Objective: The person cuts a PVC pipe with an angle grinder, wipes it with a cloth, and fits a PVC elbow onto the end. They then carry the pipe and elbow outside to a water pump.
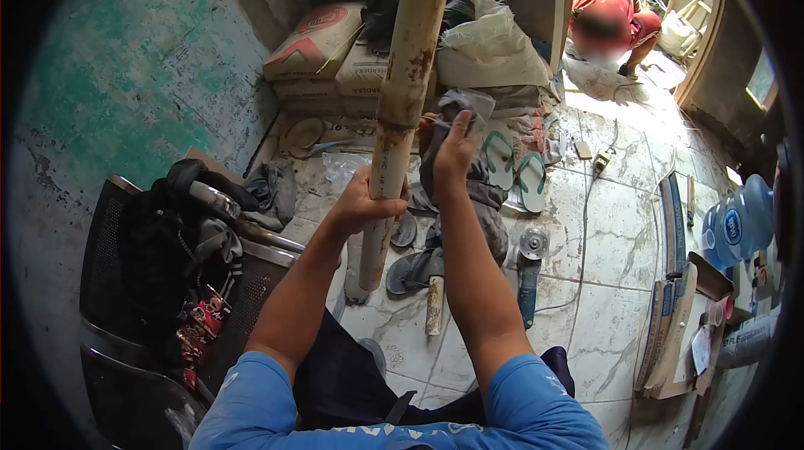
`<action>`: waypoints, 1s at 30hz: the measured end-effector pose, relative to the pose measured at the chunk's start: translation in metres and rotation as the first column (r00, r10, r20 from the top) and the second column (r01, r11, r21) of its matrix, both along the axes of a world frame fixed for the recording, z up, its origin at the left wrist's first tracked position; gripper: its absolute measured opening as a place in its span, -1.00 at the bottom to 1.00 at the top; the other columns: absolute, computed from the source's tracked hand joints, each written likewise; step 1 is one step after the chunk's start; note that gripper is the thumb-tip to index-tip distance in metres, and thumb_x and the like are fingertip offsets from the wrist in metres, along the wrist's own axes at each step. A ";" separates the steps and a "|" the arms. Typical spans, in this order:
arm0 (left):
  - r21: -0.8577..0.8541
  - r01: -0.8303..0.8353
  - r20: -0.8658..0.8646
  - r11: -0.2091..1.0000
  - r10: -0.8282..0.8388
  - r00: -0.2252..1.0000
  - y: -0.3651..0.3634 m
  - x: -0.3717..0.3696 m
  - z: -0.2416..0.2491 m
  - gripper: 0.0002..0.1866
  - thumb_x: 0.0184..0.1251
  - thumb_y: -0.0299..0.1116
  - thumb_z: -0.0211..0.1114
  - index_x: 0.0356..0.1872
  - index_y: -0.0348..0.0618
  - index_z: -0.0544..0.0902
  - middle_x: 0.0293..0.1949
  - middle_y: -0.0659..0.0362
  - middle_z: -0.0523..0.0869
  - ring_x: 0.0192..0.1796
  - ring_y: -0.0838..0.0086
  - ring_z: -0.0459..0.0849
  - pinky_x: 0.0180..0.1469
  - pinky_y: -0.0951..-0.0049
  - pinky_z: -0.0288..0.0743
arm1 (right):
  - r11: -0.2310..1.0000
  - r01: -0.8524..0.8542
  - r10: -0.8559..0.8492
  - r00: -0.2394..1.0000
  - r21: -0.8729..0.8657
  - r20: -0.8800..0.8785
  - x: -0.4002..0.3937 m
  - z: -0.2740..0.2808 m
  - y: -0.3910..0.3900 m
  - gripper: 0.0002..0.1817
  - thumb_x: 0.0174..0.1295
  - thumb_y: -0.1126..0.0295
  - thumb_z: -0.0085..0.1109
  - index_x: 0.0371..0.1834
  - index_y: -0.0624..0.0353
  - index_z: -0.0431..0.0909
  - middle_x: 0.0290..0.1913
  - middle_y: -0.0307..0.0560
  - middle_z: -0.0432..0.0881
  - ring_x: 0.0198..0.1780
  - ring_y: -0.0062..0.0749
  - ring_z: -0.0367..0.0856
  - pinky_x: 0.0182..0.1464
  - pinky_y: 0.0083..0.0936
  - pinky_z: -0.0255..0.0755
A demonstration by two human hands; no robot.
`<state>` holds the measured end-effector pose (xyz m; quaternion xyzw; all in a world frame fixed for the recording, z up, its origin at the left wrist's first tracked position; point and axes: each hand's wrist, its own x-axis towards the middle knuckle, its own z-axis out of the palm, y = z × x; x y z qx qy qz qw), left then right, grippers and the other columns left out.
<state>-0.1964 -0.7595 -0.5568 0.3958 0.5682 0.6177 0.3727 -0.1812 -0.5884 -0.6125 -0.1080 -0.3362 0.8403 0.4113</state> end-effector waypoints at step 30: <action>-0.020 -0.489 -0.590 0.872 0.385 0.710 0.030 -0.029 -0.039 -0.42 0.46 -0.51 -0.02 0.48 0.13 0.24 0.07 0.07 0.58 -0.08 0.54 0.57 0.11 0.43 0.46 | 0.733 0.411 -0.505 0.863 0.542 0.029 0.095 0.027 0.102 -0.77 0.05 0.51 0.44 -0.29 0.22 0.56 -0.46 -0.29 0.61 -0.39 -0.63 0.59 -0.25 -0.63 0.51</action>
